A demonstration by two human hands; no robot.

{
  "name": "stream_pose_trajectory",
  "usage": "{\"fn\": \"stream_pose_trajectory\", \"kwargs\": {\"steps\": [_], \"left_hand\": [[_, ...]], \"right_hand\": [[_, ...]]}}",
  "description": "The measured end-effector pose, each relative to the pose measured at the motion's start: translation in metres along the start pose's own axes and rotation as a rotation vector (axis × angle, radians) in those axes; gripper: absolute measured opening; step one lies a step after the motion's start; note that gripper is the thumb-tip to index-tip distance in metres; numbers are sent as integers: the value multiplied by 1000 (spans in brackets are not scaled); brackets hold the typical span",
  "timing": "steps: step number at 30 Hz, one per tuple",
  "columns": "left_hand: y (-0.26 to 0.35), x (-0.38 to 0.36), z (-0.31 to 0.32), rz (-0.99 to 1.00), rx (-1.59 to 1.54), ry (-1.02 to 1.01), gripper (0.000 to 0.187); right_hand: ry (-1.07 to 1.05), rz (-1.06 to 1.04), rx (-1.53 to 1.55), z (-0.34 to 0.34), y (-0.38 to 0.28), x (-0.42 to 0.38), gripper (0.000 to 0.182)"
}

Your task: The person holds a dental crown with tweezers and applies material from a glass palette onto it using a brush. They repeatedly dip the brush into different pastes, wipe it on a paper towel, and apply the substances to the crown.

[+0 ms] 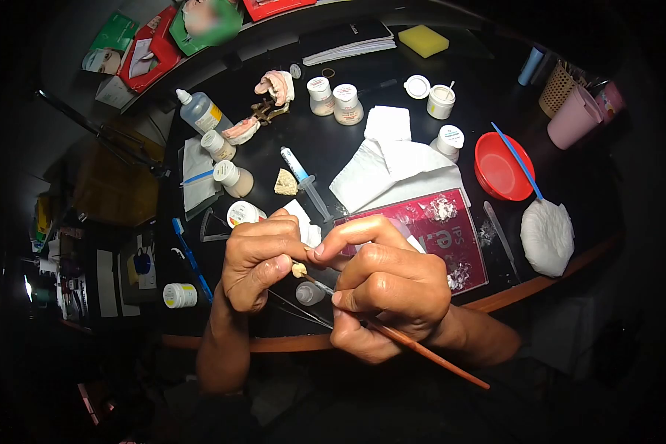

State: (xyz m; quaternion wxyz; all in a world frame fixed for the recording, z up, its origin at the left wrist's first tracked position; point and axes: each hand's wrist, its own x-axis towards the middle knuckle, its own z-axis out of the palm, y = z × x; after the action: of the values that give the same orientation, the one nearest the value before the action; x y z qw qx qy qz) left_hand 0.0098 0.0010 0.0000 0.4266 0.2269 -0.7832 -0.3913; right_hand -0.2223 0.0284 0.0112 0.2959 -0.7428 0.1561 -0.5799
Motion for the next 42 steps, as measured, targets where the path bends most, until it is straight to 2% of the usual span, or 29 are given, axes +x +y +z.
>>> {"fn": "stream_pose_trajectory", "kwargs": {"steps": [15,42], "left_hand": [[-1,1,5,29,-21,49,31],[2,1,-1,-3,16,-8,32]], "right_hand": [[34,-5,6,3,1,-1,21],[23,6,1,2,-1,0,20]]}}
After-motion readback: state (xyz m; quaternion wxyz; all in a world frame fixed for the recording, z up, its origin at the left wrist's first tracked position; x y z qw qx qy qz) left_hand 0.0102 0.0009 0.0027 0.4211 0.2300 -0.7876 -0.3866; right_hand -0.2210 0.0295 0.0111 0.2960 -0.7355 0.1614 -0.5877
